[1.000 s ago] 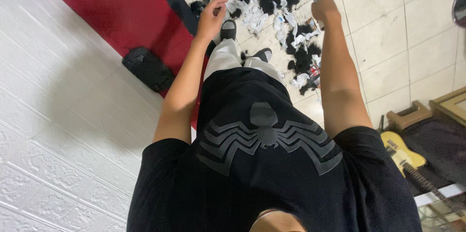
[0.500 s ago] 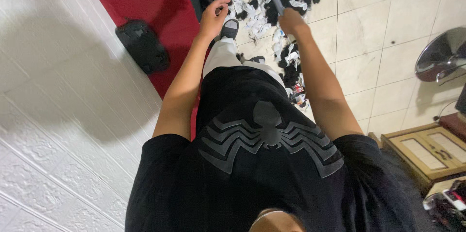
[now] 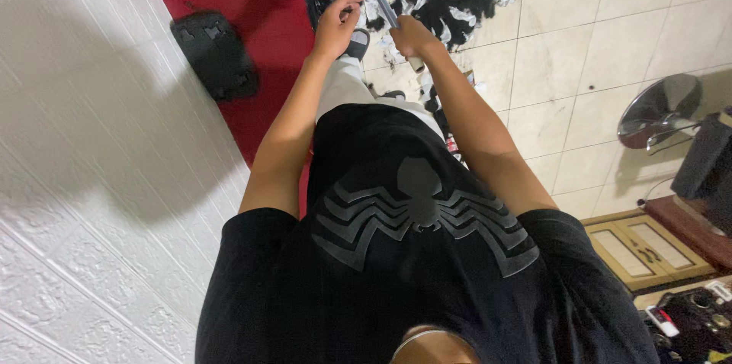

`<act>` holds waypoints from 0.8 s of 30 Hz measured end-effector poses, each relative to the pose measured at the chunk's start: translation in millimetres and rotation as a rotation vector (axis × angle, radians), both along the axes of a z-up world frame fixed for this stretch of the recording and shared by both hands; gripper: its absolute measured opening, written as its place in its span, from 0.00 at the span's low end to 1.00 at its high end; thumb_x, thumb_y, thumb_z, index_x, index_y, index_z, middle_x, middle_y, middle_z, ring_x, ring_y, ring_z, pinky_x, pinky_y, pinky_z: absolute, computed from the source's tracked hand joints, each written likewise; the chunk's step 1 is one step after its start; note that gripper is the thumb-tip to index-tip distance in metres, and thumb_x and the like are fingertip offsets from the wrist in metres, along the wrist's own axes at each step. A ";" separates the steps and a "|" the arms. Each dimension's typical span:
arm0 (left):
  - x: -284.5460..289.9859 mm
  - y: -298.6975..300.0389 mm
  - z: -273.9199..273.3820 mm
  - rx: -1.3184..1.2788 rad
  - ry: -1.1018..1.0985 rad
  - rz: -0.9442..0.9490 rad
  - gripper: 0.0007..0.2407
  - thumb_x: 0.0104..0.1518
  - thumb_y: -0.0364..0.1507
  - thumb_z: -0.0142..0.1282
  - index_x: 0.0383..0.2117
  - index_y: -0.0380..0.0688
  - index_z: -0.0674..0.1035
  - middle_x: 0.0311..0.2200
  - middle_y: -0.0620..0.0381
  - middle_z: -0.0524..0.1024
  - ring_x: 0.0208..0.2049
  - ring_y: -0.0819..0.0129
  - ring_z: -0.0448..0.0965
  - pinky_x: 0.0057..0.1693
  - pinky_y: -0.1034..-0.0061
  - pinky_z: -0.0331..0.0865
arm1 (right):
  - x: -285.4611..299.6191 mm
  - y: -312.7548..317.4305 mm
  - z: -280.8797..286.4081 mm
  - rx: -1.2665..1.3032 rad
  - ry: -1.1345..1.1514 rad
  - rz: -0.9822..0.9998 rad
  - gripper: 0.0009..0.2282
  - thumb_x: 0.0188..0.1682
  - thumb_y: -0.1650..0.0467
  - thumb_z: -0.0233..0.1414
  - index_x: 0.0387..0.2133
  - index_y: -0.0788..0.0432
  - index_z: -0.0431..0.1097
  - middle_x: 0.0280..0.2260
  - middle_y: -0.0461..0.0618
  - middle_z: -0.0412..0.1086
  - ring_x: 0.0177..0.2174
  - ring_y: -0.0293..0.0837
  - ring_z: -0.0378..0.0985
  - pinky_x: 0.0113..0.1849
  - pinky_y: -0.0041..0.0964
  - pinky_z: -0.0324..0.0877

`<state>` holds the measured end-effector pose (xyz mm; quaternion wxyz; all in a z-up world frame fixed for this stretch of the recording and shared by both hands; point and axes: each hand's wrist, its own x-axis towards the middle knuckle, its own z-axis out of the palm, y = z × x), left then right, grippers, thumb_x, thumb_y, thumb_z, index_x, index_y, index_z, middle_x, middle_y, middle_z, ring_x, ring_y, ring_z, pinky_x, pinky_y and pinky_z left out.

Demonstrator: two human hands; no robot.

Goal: The person sweeps hair and paper debris from the floor using a broom and a dustpan, collecting the waste and placing it into a trash bin.

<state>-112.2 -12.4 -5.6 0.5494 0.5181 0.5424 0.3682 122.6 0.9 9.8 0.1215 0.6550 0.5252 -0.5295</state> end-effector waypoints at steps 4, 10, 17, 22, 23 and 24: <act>6.2 -9.2 2.0 -0.026 -0.021 -0.005 0.10 0.64 0.27 0.55 0.50 0.44 0.79 0.43 0.55 0.81 0.43 0.67 0.80 0.53 0.73 0.73 | 28.6 5.4 -14.7 0.139 -0.052 0.207 0.19 0.57 0.63 0.47 0.45 0.72 0.71 0.38 0.72 0.74 0.38 0.65 0.78 0.41 0.54 0.71; 35.0 -20.6 15.3 -0.042 -0.033 -0.012 0.11 0.65 0.27 0.55 0.51 0.45 0.79 0.43 0.56 0.80 0.43 0.66 0.79 0.51 0.72 0.73 | 81.9 13.7 48.3 0.062 0.083 -0.048 0.15 0.55 0.65 0.48 0.50 0.62 0.68 0.29 0.60 0.70 0.26 0.50 0.74 0.31 0.48 0.70; 101.8 -49.9 34.5 -0.012 0.056 0.019 0.14 0.62 0.27 0.59 0.54 0.46 0.77 0.45 0.56 0.81 0.36 0.68 0.79 0.45 0.75 0.74 | 118.0 10.7 150.7 -0.054 0.670 -0.248 0.16 0.59 0.64 0.42 0.31 0.62 0.72 0.23 0.45 0.65 0.20 0.36 0.70 0.23 0.32 0.70; 155.4 -93.6 78.9 0.091 0.139 0.102 0.26 0.59 0.27 0.65 0.64 0.47 0.67 0.51 0.51 0.76 0.38 0.66 0.79 0.47 0.74 0.76 | 128.6 -12.0 199.8 0.077 0.792 -0.098 0.14 0.56 0.65 0.43 0.29 0.63 0.69 0.22 0.46 0.66 0.18 0.36 0.67 0.19 0.33 0.60; 164.3 -101.8 88.0 0.094 0.149 0.111 0.26 0.59 0.27 0.65 0.64 0.47 0.67 0.51 0.51 0.76 0.38 0.66 0.79 0.47 0.74 0.76 | 129.5 -18.2 207.8 0.099 0.753 -0.004 0.15 0.55 0.64 0.43 0.30 0.64 0.71 0.20 0.45 0.65 0.16 0.36 0.65 0.18 0.34 0.57; 172.3 -109.3 96.5 0.230 0.173 0.144 0.28 0.58 0.26 0.66 0.65 0.45 0.65 0.55 0.47 0.72 0.47 0.60 0.75 0.50 0.72 0.75 | 129.6 -25.5 215.0 0.100 0.763 0.005 0.15 0.55 0.64 0.43 0.30 0.64 0.71 0.20 0.45 0.65 0.16 0.36 0.65 0.18 0.34 0.57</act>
